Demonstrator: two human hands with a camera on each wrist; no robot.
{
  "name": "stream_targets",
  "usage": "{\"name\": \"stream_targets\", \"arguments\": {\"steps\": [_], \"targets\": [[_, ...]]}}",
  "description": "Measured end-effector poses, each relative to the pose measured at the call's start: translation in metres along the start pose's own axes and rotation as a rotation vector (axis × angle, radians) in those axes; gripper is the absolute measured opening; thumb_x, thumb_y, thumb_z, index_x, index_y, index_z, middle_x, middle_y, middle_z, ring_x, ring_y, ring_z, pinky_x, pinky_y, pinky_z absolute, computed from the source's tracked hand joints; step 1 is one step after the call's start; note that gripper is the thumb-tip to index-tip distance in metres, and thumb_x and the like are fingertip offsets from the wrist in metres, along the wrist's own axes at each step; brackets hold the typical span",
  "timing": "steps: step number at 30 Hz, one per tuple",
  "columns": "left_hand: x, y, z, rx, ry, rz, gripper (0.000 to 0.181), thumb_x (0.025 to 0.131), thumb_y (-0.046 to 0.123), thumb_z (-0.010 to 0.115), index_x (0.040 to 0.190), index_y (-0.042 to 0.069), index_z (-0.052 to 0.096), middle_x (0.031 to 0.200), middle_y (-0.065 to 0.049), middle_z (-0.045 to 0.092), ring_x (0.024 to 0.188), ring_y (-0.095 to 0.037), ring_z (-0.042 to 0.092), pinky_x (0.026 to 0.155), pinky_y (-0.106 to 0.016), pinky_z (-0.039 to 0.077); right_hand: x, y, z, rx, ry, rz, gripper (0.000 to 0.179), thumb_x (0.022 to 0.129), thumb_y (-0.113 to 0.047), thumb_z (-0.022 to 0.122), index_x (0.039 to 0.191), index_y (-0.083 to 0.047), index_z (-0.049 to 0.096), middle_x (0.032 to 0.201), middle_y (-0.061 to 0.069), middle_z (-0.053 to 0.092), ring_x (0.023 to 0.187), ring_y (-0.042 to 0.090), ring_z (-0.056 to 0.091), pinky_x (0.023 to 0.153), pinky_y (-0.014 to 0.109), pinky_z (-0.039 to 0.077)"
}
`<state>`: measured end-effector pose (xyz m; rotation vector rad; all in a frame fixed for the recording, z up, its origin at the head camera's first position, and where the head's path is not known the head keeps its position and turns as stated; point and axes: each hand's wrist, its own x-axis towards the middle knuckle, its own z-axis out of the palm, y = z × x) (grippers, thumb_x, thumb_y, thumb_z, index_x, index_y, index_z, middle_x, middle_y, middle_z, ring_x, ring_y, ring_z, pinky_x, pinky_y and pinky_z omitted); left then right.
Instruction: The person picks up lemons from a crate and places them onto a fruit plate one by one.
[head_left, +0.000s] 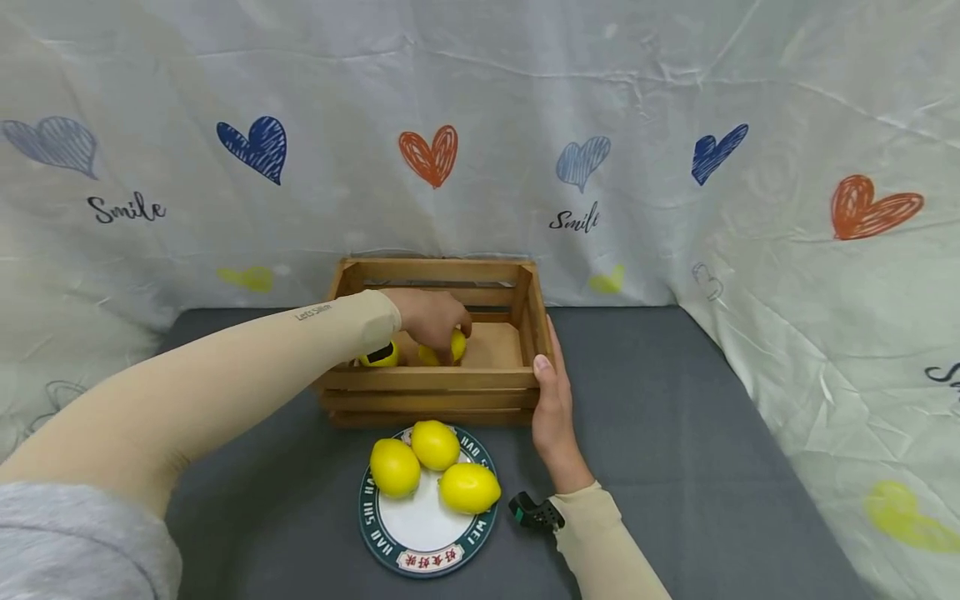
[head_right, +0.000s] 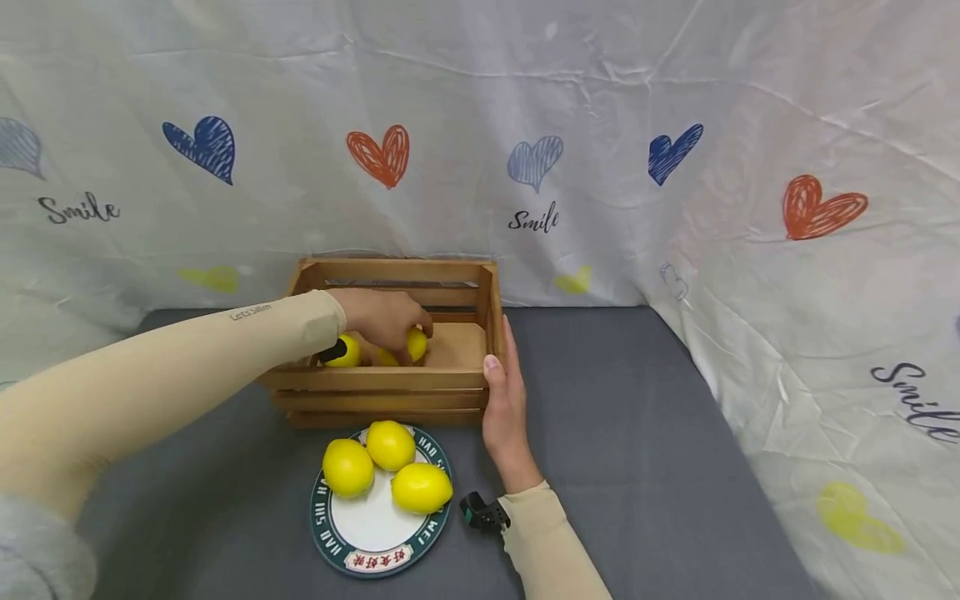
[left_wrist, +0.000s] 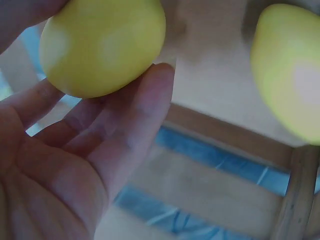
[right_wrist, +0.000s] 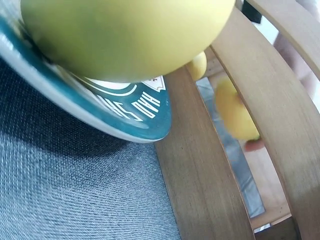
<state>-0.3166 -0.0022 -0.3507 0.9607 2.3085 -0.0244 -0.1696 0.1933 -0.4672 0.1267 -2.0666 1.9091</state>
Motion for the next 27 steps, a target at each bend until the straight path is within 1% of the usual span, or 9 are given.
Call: {"name": "stream_targets", "arguments": {"steps": [1,3,6,8,11,14,17,22,27], "targets": [[-0.006,0.001,-0.002,0.023,0.025,0.01,0.065,0.096,0.031,0.081,0.155,0.014,0.06,0.152,-0.006,0.062,0.117,-0.023,0.064,0.099,-0.039,0.058,0.0,0.0,0.0,-0.004,0.0,0.005,0.065,0.108,-0.045,0.036,0.171,-0.041,0.021,0.181,-0.01,0.019,0.164,0.021,0.025,0.133,0.062,0.017],[-0.02,0.003,-0.007,0.04,0.067,0.024,0.064,0.095,0.033,0.082,0.153,0.016,0.062,0.147,-0.004,0.065,0.116,-0.023,0.063,0.101,-0.04,0.057,-0.001,-0.002,0.001,-0.01,-0.001,0.014,0.065,0.108,-0.046,0.036,0.171,-0.042,0.021,0.18,-0.011,0.019,0.164,0.021,0.025,0.133,0.062,0.017],[-0.044,0.01,-0.016,0.037,0.121,0.036,0.059,0.094,0.033,0.081,0.149,0.017,0.064,0.134,-0.003,0.069,0.107,-0.023,0.063,0.094,-0.039,0.057,-0.001,-0.003,0.001,-0.009,-0.006,0.014,0.065,0.108,-0.045,0.036,0.171,-0.042,0.021,0.18,-0.012,0.019,0.164,0.021,0.025,0.133,0.062,0.017],[-0.061,0.016,-0.022,0.032,0.144,0.038,0.058,0.094,0.032,0.081,0.147,0.016,0.064,0.127,-0.003,0.07,0.102,-0.023,0.063,0.089,-0.037,0.056,0.0,-0.003,0.0,-0.008,-0.01,0.012,0.065,0.108,-0.045,0.036,0.171,-0.043,0.02,0.18,-0.013,0.019,0.164,0.022,0.026,0.133,0.063,0.018],[-0.082,0.025,-0.028,0.04,0.176,0.052,0.058,0.094,0.03,0.081,0.147,0.015,0.063,0.125,-0.004,0.069,0.102,-0.024,0.062,0.088,-0.037,0.056,0.0,-0.004,-0.001,-0.015,-0.007,0.014,0.065,0.108,-0.045,0.035,0.171,-0.044,0.02,0.179,-0.014,0.019,0.163,0.022,0.027,0.133,0.063,0.018],[-0.097,0.033,-0.032,0.066,0.202,0.073,0.058,0.094,0.031,0.081,0.147,0.015,0.063,0.126,-0.004,0.07,0.104,-0.024,0.062,0.089,-0.037,0.056,-0.001,-0.004,-0.003,-0.025,0.001,0.021,0.064,0.108,-0.046,0.035,0.171,-0.045,0.02,0.179,-0.015,0.02,0.163,0.022,0.027,0.134,0.062,0.016],[-0.111,0.041,-0.033,0.087,0.219,0.08,0.059,0.094,0.032,0.082,0.148,0.017,0.063,0.127,-0.002,0.07,0.105,-0.024,0.062,0.09,-0.037,0.057,-0.002,-0.003,-0.004,-0.024,0.001,0.021,0.064,0.108,-0.046,0.034,0.171,-0.045,0.021,0.179,-0.015,0.02,0.163,0.021,0.026,0.134,0.061,0.015],[-0.135,0.052,-0.03,0.08,0.227,0.055,0.06,0.094,0.033,0.083,0.149,0.021,0.063,0.131,-0.002,0.068,0.108,-0.023,0.062,0.09,-0.036,0.058,-0.002,-0.002,-0.003,-0.012,0.004,0.029,0.063,0.108,-0.046,0.034,0.17,-0.046,0.022,0.178,-0.016,0.021,0.162,0.022,0.026,0.133,0.061,0.015],[-0.162,0.063,-0.021,0.073,0.218,0.032,0.06,0.094,0.03,0.083,0.15,0.022,0.063,0.141,-0.004,0.065,0.111,-0.024,0.062,0.095,-0.037,0.059,0.0,-0.002,0.001,0.017,-0.002,0.017,0.063,0.108,-0.045,0.035,0.17,-0.046,0.023,0.178,-0.013,0.023,0.161,0.026,0.028,0.132,0.061,0.016]]}}
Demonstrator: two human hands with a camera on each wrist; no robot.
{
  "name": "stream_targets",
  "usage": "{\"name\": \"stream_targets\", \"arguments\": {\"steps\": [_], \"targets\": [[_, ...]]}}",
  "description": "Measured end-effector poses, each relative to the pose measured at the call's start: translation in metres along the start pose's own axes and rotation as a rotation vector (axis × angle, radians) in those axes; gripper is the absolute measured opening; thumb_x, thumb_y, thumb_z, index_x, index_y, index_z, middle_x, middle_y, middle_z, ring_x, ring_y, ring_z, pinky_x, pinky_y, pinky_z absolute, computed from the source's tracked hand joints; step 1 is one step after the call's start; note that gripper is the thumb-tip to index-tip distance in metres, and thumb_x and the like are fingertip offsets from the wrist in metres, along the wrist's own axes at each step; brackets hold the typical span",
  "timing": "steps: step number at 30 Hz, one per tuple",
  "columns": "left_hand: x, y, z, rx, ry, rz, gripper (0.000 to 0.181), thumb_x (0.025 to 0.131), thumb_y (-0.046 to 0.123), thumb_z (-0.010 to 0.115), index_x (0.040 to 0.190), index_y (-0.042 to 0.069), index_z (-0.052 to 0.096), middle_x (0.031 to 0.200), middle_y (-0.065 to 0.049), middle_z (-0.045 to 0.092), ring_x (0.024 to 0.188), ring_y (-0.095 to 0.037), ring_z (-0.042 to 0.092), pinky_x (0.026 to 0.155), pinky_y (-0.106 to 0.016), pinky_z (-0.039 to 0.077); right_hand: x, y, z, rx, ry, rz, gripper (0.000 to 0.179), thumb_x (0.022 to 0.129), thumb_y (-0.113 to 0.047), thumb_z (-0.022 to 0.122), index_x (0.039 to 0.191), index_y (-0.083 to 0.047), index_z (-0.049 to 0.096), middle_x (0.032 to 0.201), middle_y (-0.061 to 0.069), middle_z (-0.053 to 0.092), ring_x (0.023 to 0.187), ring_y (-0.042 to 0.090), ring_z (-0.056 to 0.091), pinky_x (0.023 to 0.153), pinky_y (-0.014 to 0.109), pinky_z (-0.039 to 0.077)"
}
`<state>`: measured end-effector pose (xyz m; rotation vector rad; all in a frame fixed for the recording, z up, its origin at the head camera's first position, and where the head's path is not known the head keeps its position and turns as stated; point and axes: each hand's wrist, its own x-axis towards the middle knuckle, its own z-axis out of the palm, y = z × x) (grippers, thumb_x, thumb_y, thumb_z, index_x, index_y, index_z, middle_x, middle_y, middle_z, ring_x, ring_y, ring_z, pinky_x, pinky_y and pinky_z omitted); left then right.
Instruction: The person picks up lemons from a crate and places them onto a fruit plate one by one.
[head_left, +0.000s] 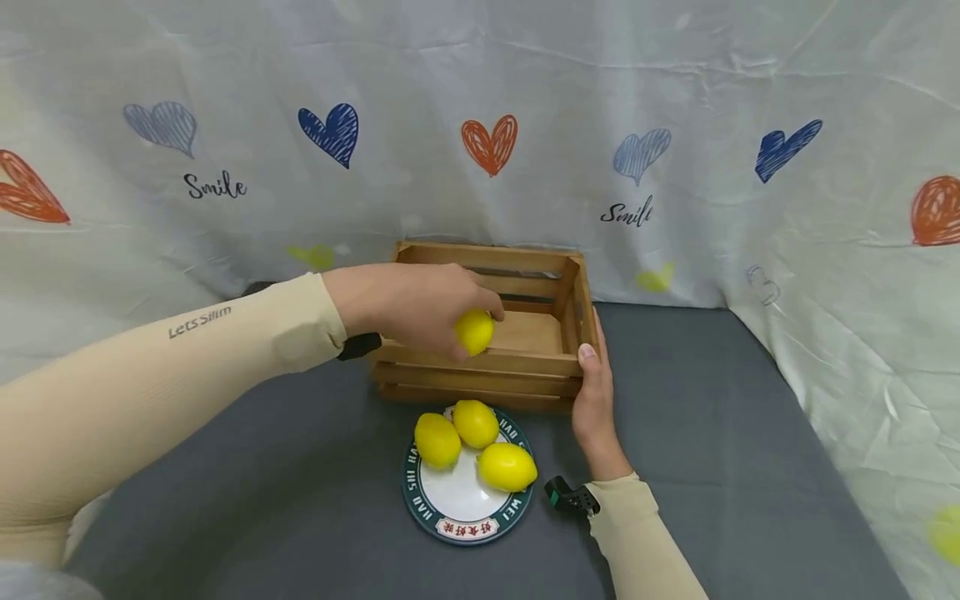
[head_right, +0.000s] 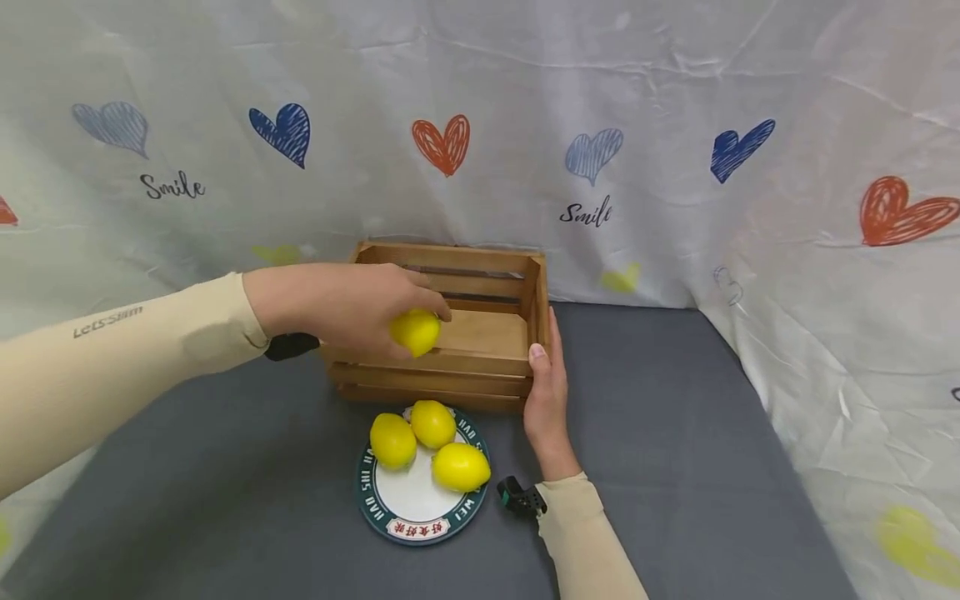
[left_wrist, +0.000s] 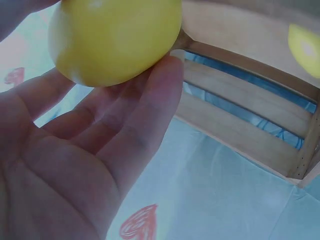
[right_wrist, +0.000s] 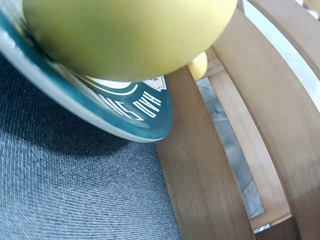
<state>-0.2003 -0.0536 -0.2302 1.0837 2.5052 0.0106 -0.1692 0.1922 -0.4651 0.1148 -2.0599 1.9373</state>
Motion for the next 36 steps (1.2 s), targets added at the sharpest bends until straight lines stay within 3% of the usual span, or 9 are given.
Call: {"name": "stream_targets", "arguments": {"steps": [7,12,22,28,32,36], "targets": [[-0.023,0.015,0.018,0.015,-0.045,0.037,0.063,0.095,0.033,0.084,0.152,0.021,0.061,0.139,-0.005,0.063,0.107,-0.021,0.062,0.092,-0.035,0.059,0.001,-0.002,-0.002,0.008,0.015,0.014,0.063,0.107,-0.045,0.035,0.169,-0.047,0.025,0.177,-0.011,0.024,0.16,0.03,0.028,0.131,0.062,0.017],[-0.031,0.023,0.036,0.012,-0.098,0.048,0.062,0.094,0.032,0.085,0.151,0.02,0.061,0.142,-0.005,0.061,0.105,-0.019,0.062,0.091,-0.036,0.059,0.003,-0.004,-0.005,0.024,0.025,0.007,0.063,0.107,-0.044,0.035,0.169,-0.045,0.026,0.177,-0.009,0.026,0.159,0.03,0.03,0.13,0.059,0.018],[-0.041,0.031,0.09,0.023,-0.149,0.053,0.062,0.091,0.027,0.087,0.148,0.023,0.065,0.138,-0.006,0.062,0.09,-0.015,0.061,0.077,-0.026,0.055,0.005,-0.001,-0.001,0.018,0.01,-0.003,0.063,0.108,-0.043,0.035,0.17,-0.043,0.026,0.177,-0.011,0.027,0.16,0.026,0.03,0.131,0.056,0.018],[-0.041,0.035,0.125,0.095,-0.162,0.079,0.059,0.087,0.028,0.09,0.142,0.025,0.068,0.13,-0.004,0.064,0.084,-0.013,0.059,0.076,-0.026,0.057,0.001,-0.001,0.001,0.018,0.016,0.011,0.062,0.107,-0.044,0.035,0.168,-0.047,0.028,0.176,-0.012,0.028,0.158,0.026,0.032,0.13,0.057,0.02],[-0.037,0.038,0.139,0.115,-0.161,0.076,0.057,0.087,0.026,0.09,0.14,0.024,0.069,0.14,-0.008,0.065,0.088,-0.013,0.061,0.081,-0.029,0.061,0.001,-0.001,0.0,0.006,0.018,0.018,0.061,0.107,-0.046,0.036,0.168,-0.049,0.027,0.176,-0.013,0.027,0.159,0.023,0.031,0.13,0.059,0.019],[-0.036,0.041,0.151,0.132,-0.14,0.082,0.053,0.087,0.022,0.089,0.136,0.023,0.071,0.142,-0.009,0.065,0.083,-0.013,0.061,0.075,-0.027,0.06,0.002,0.0,0.001,-0.002,0.01,0.017,0.062,0.107,-0.047,0.036,0.168,-0.05,0.025,0.177,-0.014,0.025,0.161,0.024,0.029,0.131,0.06,0.017]]}}
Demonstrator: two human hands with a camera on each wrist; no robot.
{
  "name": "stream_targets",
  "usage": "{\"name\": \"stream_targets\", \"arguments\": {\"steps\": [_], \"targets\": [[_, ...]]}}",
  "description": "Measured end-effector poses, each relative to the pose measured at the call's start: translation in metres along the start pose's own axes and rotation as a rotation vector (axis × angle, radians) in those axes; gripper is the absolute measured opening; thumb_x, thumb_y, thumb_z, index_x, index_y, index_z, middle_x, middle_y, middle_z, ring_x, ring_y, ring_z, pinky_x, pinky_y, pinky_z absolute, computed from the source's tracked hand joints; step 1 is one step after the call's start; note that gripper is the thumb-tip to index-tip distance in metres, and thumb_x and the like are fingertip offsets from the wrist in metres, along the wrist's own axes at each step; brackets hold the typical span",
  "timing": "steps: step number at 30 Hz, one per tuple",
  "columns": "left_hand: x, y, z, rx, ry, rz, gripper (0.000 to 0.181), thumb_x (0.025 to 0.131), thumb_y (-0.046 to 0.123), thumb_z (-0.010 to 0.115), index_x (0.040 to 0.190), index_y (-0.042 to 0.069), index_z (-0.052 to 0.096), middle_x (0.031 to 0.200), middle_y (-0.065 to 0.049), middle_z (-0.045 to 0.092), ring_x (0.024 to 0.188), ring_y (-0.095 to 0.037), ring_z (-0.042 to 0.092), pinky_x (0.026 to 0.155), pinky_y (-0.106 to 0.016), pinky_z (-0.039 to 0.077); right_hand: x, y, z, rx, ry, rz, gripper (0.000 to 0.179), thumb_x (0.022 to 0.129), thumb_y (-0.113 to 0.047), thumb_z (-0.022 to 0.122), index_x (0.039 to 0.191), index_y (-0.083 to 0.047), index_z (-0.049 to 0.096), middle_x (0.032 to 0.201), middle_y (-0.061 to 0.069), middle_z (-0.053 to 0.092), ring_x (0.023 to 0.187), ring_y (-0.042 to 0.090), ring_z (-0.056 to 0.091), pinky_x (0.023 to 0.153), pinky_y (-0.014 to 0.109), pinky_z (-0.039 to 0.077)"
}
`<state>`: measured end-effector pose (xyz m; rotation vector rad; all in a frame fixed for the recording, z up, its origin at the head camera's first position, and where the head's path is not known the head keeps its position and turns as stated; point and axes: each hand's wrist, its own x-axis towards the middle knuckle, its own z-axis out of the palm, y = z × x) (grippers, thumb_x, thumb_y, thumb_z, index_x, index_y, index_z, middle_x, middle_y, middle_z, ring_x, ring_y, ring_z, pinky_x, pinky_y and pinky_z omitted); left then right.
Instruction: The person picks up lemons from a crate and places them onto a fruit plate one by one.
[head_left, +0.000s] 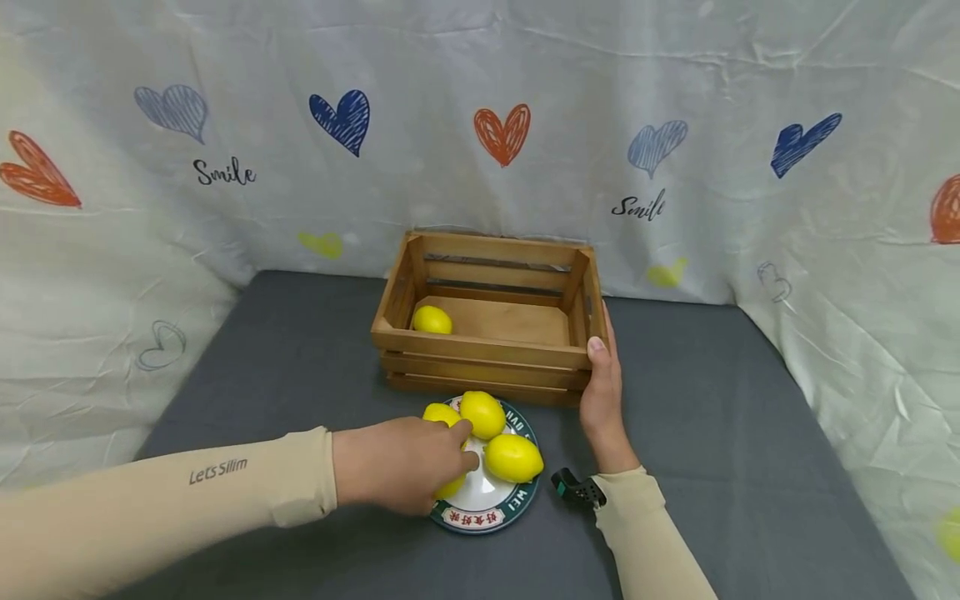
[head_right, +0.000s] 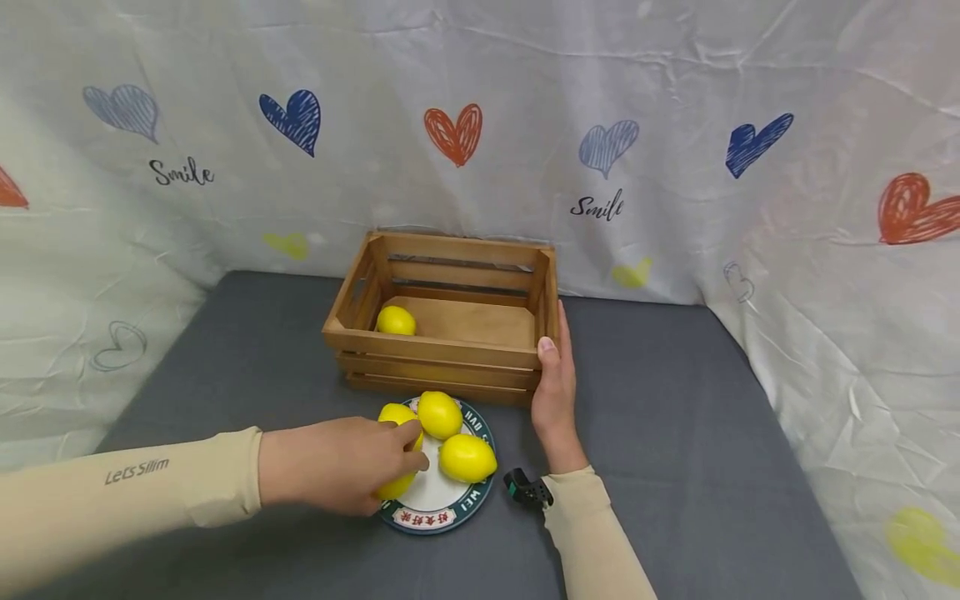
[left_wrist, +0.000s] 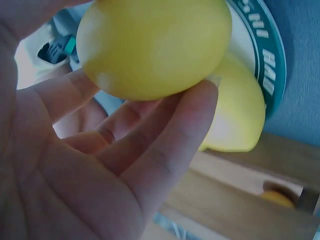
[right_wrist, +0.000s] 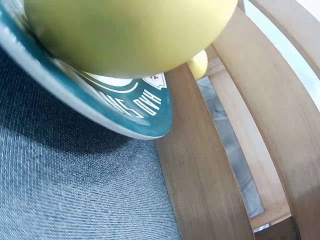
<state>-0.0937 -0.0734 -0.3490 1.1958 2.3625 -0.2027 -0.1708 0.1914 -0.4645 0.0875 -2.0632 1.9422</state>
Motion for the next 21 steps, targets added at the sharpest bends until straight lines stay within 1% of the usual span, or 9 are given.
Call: {"name": "stream_targets", "arguments": {"steps": [4,6,10,13,15,18,21], "targets": [[0.004,0.004,0.009,0.028,0.015,0.001,0.051,0.086,0.021,0.089,0.134,0.023,0.071,0.137,-0.006,0.064,0.076,-0.011,0.056,0.069,-0.023,0.056,-0.001,0.001,0.0,0.001,0.006,-0.009,0.063,0.107,-0.046,0.036,0.169,-0.047,0.026,0.176,-0.013,0.026,0.16,0.026,0.03,0.131,0.059,0.018],[0.005,0.006,0.011,0.035,0.015,-0.003,0.052,0.086,0.021,0.09,0.134,0.022,0.071,0.136,-0.005,0.064,0.076,-0.011,0.055,0.067,-0.023,0.054,-0.001,0.0,0.0,-0.006,0.009,-0.011,0.063,0.107,-0.046,0.036,0.17,-0.045,0.026,0.176,-0.012,0.027,0.159,0.025,0.03,0.131,0.058,0.018],[0.006,0.008,0.016,0.04,0.02,-0.003,0.052,0.086,0.019,0.089,0.134,0.022,0.071,0.131,-0.004,0.063,0.075,-0.013,0.054,0.062,-0.024,0.05,-0.001,0.001,0.002,-0.016,-0.002,-0.01,0.064,0.108,-0.046,0.036,0.171,-0.044,0.025,0.177,-0.011,0.026,0.159,0.027,0.03,0.13,0.06,0.019],[0.006,0.01,0.018,0.045,0.021,-0.005,0.05,0.088,0.018,0.087,0.135,0.022,0.07,0.129,-0.004,0.063,0.072,-0.014,0.053,0.06,-0.025,0.048,-0.002,0.001,0.002,-0.017,-0.009,-0.009,0.063,0.108,-0.047,0.036,0.17,-0.046,0.024,0.177,-0.011,0.026,0.159,0.029,0.03,0.129,0.061,0.019],[0.007,0.011,0.02,0.054,0.027,-0.006,0.048,0.089,0.018,0.085,0.135,0.021,0.07,0.127,-0.004,0.063,0.071,-0.015,0.053,0.06,-0.025,0.048,-0.002,0.002,0.002,-0.014,-0.008,-0.01,0.062,0.108,-0.047,0.036,0.17,-0.047,0.024,0.176,-0.01,0.026,0.159,0.03,0.03,0.129,0.061,0.019],[0.007,0.013,0.021,0.083,0.04,-0.002,0.047,0.09,0.019,0.085,0.135,0.021,0.07,0.125,-0.004,0.063,0.071,-0.015,0.053,0.06,-0.026,0.05,-0.002,0.001,0.001,-0.014,-0.003,-0.018,0.062,0.108,-0.046,0.035,0.169,-0.048,0.025,0.176,-0.012,0.026,0.159,0.028,0.03,0.13,0.061,0.019],[0.008,0.013,0.021,0.09,0.044,-0.003,0.05,0.09,0.02,0.086,0.137,0.021,0.07,0.127,-0.005,0.064,0.073,-0.016,0.054,0.061,-0.026,0.051,-0.001,0.001,0.0,-0.018,0.001,-0.023,0.061,0.108,-0.046,0.035,0.168,-0.049,0.025,0.176,-0.013,0.026,0.159,0.026,0.03,0.13,0.061,0.018]]}}
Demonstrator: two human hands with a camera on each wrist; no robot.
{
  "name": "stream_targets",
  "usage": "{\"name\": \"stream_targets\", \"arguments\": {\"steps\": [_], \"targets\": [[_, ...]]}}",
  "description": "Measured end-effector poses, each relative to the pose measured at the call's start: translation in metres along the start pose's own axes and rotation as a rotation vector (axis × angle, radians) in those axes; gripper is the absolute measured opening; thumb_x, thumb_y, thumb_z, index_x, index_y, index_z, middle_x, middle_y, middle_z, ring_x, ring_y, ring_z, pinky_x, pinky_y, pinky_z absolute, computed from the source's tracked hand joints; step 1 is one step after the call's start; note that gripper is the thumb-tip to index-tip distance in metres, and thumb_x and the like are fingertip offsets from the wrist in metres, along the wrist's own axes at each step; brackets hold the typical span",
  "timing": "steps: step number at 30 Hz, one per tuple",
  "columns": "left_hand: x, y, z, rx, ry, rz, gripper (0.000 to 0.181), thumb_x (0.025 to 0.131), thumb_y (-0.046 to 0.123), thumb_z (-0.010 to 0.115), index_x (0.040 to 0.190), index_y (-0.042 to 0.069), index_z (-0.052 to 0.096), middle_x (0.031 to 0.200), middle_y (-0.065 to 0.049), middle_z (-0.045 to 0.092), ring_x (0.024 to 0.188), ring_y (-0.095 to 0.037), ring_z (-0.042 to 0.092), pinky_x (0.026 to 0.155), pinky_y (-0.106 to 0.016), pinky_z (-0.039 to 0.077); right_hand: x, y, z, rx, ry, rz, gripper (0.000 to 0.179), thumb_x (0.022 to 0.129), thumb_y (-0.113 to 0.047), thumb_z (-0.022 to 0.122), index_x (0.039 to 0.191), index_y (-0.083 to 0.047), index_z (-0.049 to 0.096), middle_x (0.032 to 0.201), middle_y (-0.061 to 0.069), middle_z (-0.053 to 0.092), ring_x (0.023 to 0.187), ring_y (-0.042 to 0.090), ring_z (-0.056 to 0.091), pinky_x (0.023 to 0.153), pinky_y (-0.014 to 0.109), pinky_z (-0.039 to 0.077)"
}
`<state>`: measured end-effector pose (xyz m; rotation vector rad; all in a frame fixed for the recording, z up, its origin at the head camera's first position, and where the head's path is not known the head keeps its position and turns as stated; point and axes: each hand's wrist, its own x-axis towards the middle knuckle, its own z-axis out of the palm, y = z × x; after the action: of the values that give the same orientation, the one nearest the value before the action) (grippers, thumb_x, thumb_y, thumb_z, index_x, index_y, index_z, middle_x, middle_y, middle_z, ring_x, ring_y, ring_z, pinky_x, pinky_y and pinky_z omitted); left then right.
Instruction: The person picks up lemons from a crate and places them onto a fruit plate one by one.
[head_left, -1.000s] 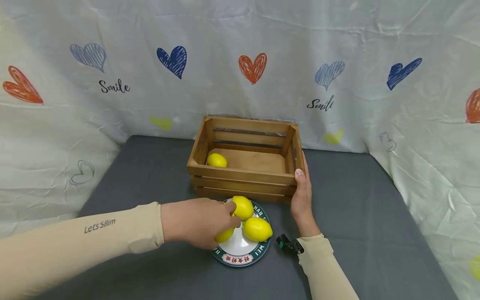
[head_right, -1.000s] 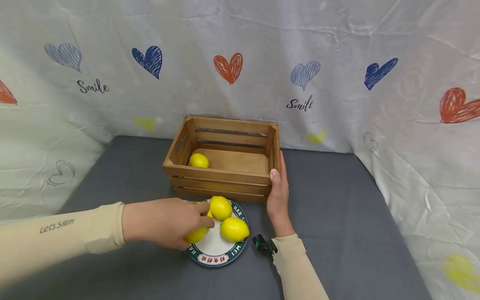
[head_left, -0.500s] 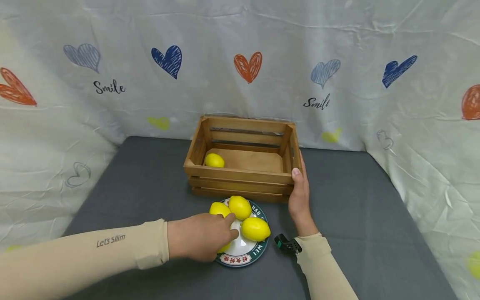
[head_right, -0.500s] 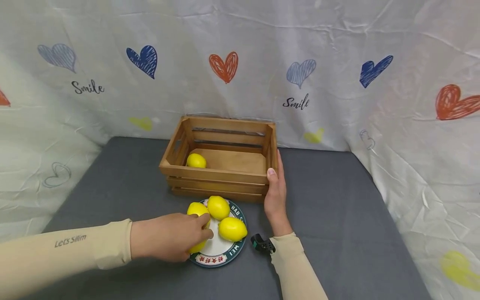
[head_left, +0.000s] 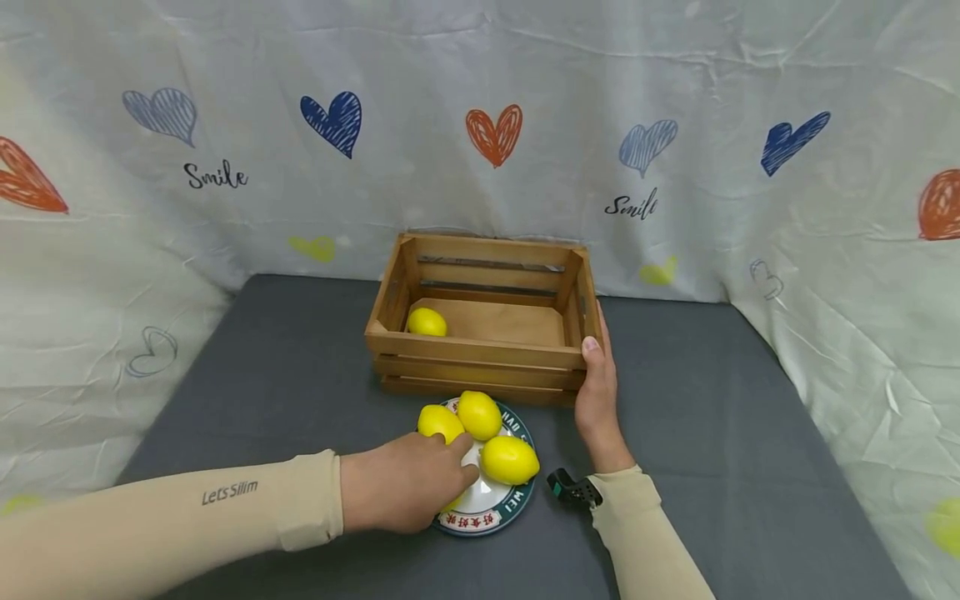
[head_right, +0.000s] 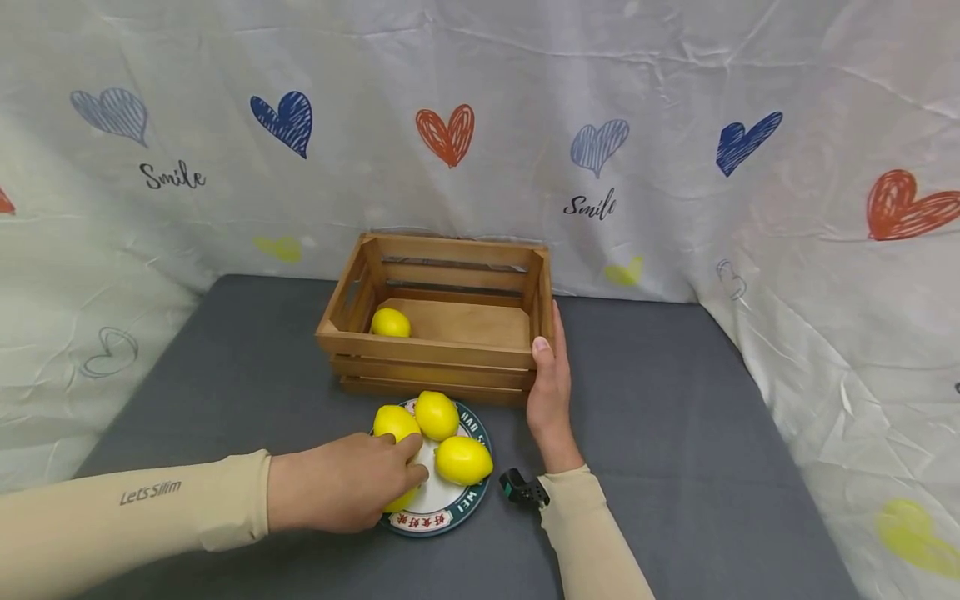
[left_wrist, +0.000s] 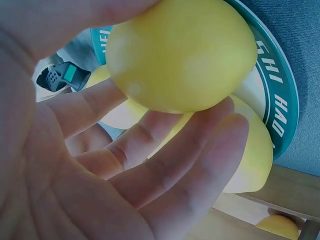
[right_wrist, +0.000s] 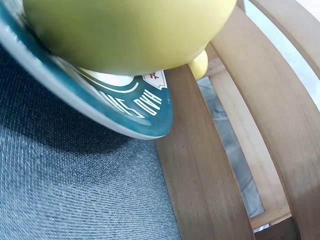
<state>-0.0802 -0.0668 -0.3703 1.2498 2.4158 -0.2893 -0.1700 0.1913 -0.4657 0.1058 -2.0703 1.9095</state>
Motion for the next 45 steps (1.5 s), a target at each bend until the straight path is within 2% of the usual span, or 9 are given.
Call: {"name": "stream_targets", "arguments": {"steps": [9,14,17,21,25,31,34,38,45], "targets": [[0.001,-0.003,-0.009,-0.067,-0.015,-0.03,0.053,0.089,0.018,0.085,0.14,0.019,0.069,0.142,-0.01,0.064,0.077,-0.015,0.059,0.063,-0.027,0.054,0.002,-0.006,-0.002,-0.002,0.006,-0.007,0.064,0.108,-0.045,0.035,0.171,-0.044,0.024,0.177,-0.011,0.026,0.16,0.026,0.029,0.131,0.061,0.018],[-0.003,-0.008,-0.017,-0.138,-0.003,-0.063,0.055,0.084,0.019,0.089,0.137,0.019,0.071,0.132,-0.009,0.065,0.076,-0.013,0.058,0.059,-0.028,0.053,0.004,-0.008,-0.003,-0.003,0.006,-0.005,0.063,0.107,-0.046,0.036,0.17,-0.046,0.024,0.177,-0.011,0.025,0.16,0.024,0.029,0.131,0.061,0.017],[-0.005,-0.015,-0.027,-0.183,0.001,-0.073,0.06,0.084,0.023,0.091,0.139,0.02,0.07,0.134,-0.01,0.065,0.08,-0.013,0.06,0.064,-0.028,0.055,0.006,-0.007,-0.004,-0.006,0.01,-0.014,0.063,0.108,-0.045,0.036,0.17,-0.045,0.024,0.177,-0.012,0.025,0.16,0.023,0.029,0.132,0.059,0.017],[-0.011,-0.024,-0.051,-0.26,-0.012,-0.076,0.062,0.085,0.028,0.092,0.142,0.022,0.069,0.136,-0.009,0.064,0.085,-0.014,0.062,0.073,-0.03,0.057,0.007,-0.006,-0.005,-0.011,0.01,-0.021,0.065,0.107,-0.044,0.036,0.171,-0.043,0.024,0.178,-0.011,0.024,0.161,0.024,0.028,0.132,0.059,0.016],[-0.017,-0.037,-0.083,-0.313,-0.019,-0.063,0.061,0.09,0.031,0.088,0.147,0.025,0.066,0.137,-0.004,0.063,0.094,-0.013,0.063,0.085,-0.032,0.057,0.006,-0.005,-0.005,-0.019,0.001,-0.01,0.066,0.108,-0.044,0.035,0.172,-0.041,0.021,0.18,-0.009,0.021,0.162,0.025,0.027,0.133,0.06,0.015],[-0.019,-0.063,-0.133,-0.297,0.075,-0.021,0.057,0.096,0.035,0.083,0.149,0.022,0.065,0.146,-0.005,0.064,0.122,-0.021,0.065,0.1,-0.042,0.06,0.005,-0.002,-0.004,-0.012,-0.002,-0.015,0.065,0.108,-0.043,0.035,0.172,-0.04,0.021,0.18,-0.009,0.021,0.164,0.024,0.026,0.133,0.06,0.015],[-0.012,-0.075,-0.149,-0.287,0.117,-0.035,0.055,0.098,0.035,0.081,0.148,0.021,0.065,0.143,-0.005,0.065,0.127,-0.023,0.066,0.103,-0.043,0.059,0.002,0.0,-0.002,-0.013,-0.006,-0.003,0.065,0.109,-0.043,0.035,0.172,-0.04,0.021,0.18,-0.009,0.021,0.163,0.025,0.026,0.133,0.061,0.015],[0.006,-0.094,-0.16,-0.293,0.132,-0.052,0.053,0.099,0.033,0.079,0.149,0.018,0.065,0.144,-0.005,0.067,0.128,-0.025,0.066,0.106,-0.045,0.058,0.0,0.0,-0.001,-0.005,-0.007,0.007,0.066,0.108,-0.044,0.035,0.172,-0.04,0.02,0.18,-0.007,0.02,0.164,0.027,0.025,0.133,0.063,0.015],[0.046,-0.132,-0.154,-0.343,0.095,-0.132,0.054,0.097,0.028,0.079,0.148,0.013,0.065,0.145,-0.009,0.068,0.132,-0.029,0.063,0.111,-0.049,0.055,-0.001,-0.002,-0.001,-0.003,0.0,0.005,0.066,0.109,-0.044,0.036,0.172,-0.039,0.021,0.181,-0.008,0.02,0.165,0.024,0.024,0.134,0.061,0.014]]}}
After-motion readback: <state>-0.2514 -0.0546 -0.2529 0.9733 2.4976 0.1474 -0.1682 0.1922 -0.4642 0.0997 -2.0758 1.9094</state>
